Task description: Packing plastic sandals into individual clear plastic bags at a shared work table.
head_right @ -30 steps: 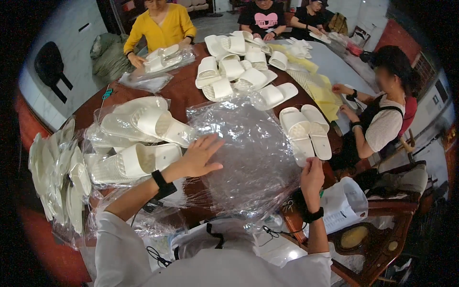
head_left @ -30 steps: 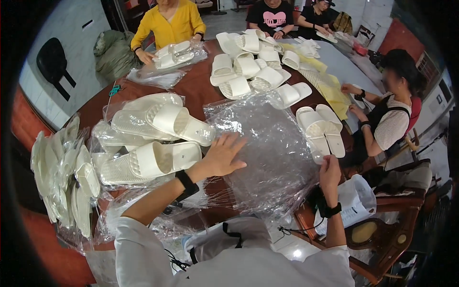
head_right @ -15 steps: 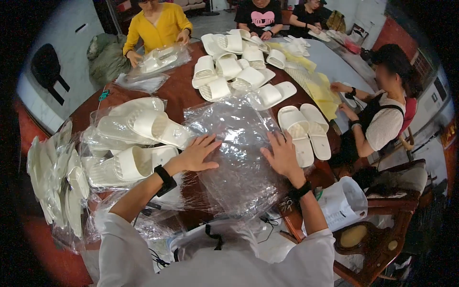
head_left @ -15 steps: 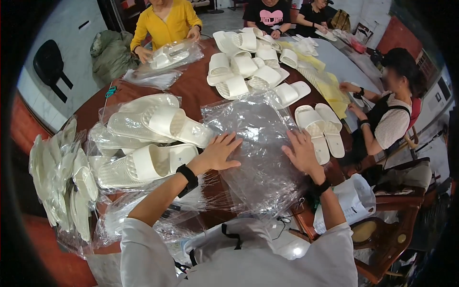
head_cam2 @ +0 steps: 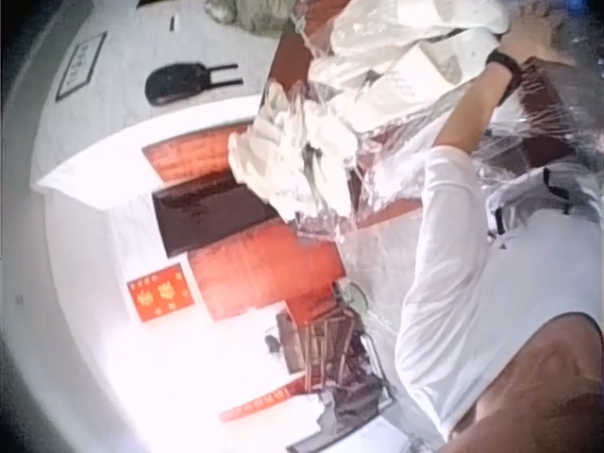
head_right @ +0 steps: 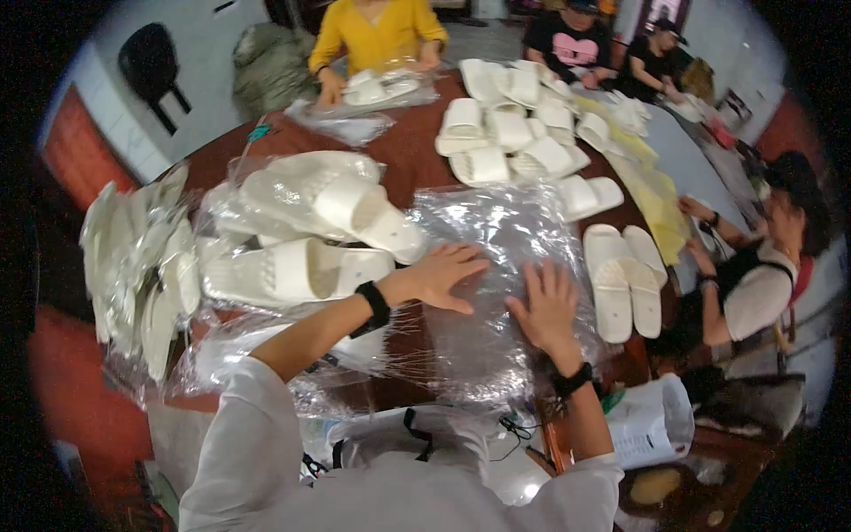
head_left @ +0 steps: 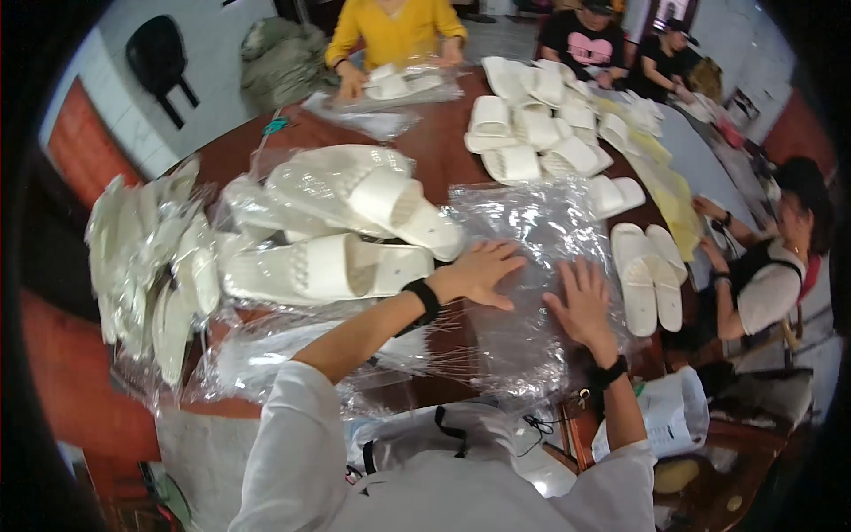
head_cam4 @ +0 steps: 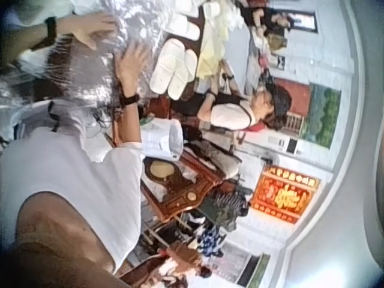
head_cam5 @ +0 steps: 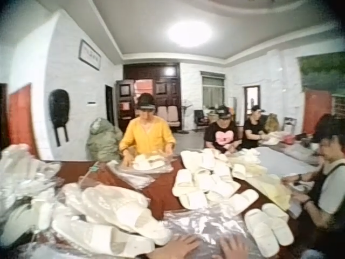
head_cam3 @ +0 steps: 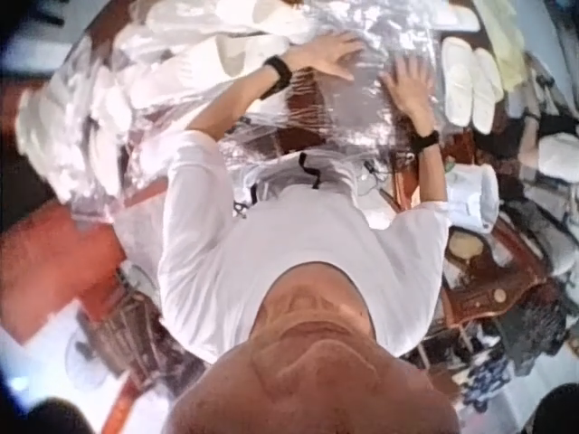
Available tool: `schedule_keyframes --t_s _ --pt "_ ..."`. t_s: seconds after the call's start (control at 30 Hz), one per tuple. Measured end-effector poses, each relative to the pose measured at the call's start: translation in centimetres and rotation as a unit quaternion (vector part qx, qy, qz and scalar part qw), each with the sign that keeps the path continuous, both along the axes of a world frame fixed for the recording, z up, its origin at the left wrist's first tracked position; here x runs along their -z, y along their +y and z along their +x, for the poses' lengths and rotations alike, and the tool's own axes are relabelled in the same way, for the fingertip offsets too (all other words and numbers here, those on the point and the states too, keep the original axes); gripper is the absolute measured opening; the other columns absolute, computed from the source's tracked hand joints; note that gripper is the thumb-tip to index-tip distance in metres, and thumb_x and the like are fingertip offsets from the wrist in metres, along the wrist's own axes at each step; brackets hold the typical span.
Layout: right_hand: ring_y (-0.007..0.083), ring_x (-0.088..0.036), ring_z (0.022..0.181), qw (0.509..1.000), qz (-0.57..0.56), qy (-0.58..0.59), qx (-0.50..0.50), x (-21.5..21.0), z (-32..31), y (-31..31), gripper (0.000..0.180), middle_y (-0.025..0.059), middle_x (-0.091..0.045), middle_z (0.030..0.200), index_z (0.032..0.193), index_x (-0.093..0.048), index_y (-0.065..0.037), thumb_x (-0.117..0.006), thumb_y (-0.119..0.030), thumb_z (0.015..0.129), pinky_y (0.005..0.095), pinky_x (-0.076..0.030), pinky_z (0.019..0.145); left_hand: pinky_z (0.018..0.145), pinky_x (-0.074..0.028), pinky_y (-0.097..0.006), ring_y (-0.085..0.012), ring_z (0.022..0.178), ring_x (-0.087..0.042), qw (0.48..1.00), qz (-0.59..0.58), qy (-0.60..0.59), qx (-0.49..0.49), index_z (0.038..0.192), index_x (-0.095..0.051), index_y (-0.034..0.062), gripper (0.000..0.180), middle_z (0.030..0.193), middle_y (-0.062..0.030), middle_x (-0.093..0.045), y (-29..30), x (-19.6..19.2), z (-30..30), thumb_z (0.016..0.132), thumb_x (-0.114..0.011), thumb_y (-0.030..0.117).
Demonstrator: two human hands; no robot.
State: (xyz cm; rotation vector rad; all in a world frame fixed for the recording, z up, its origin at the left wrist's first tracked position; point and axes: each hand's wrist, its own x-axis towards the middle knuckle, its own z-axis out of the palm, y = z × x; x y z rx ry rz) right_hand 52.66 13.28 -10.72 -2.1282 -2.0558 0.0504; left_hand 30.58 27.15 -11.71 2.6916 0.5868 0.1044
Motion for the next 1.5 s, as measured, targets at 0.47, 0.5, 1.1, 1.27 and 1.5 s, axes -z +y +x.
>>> schedule_keyframes --t_s 0.47,0.5,1.1,1.27,1.5 --pt "0.0422 -0.036 0.132 0.987 0.114 0.101 -0.056 -1.8 0.9 -2.2 0.05 0.0218 -0.043 0.139 0.136 -0.049 -0.007 -0.061 -0.029 0.092 0.0504 -0.027 0.109 0.091 -0.048 -0.043 -0.0352 0.107 -0.06 0.989 -0.065 0.016 -0.131 0.132 -0.053 0.0082 0.057 0.117 -0.018 -0.062 -7.9 -14.8 -13.9 0.087 -0.066 0.042" --pt "0.0405 -0.043 0.126 0.979 0.094 0.172 -0.061 -3.6 -0.2 -3.1 0.044 0.021 -0.048 0.133 0.131 -0.053 -0.006 -0.061 -0.024 0.091 0.0474 -0.033 0.105 0.09 -0.049 -0.041 -0.0345 0.108 -0.06 0.984 -0.005 0.018 -0.178 0.13 -0.055 0.0085 0.059 0.12 -0.0166 -0.061 -7.1 -14.3 -15.6 0.085 -0.069 0.043" --pt "0.0372 -0.056 0.105 0.942 0.049 0.294 -0.154 -2.0 -11.7 -7.5 0.032 0.0161 -0.059 0.115 0.114 -0.062 -0.005 -0.068 -0.006 0.083 0.0431 -0.046 0.089 0.084 -0.051 -0.045 -0.0428 0.1 -0.058 0.891 0.122 -0.093 -0.427 0.131 -0.048 0.0039 0.086 0.112 -0.0254 -0.048 -1.4 -8.9 -20.7 0.062 -0.082 0.042" --pt "0.0367 -0.055 0.106 0.942 0.049 0.29 -0.161 -1.5 -11.7 -7.6 0.032 0.0158 -0.058 0.116 0.114 -0.062 -0.005 -0.067 -0.007 0.083 0.0437 -0.045 0.091 0.089 -0.048 -0.046 -0.0424 0.1 -0.056 0.92 0.126 -0.102 -0.357 0.131 -0.049 0.0051 0.09 0.11 -0.0242 -0.048 1.5 -9.3 -20.3 0.058 -0.084 0.044" --pt "0.0357 -0.052 0.11 0.943 0.046 0.29 -0.16 -1.1 -11.6 -7.7 0.033 0.0149 -0.056 0.119 0.114 -0.063 -0.006 -0.067 -0.007 0.082 0.0445 -0.042 0.094 0.091 -0.049 -0.043 -0.0395 0.107 -0.06 0.887 0.013 -0.107 -0.448 0.122 -0.062 0.0045 0.079 0.113 -0.0276 -0.059 6.1 -8.9 -18.4 0.065 -0.076 0.057"
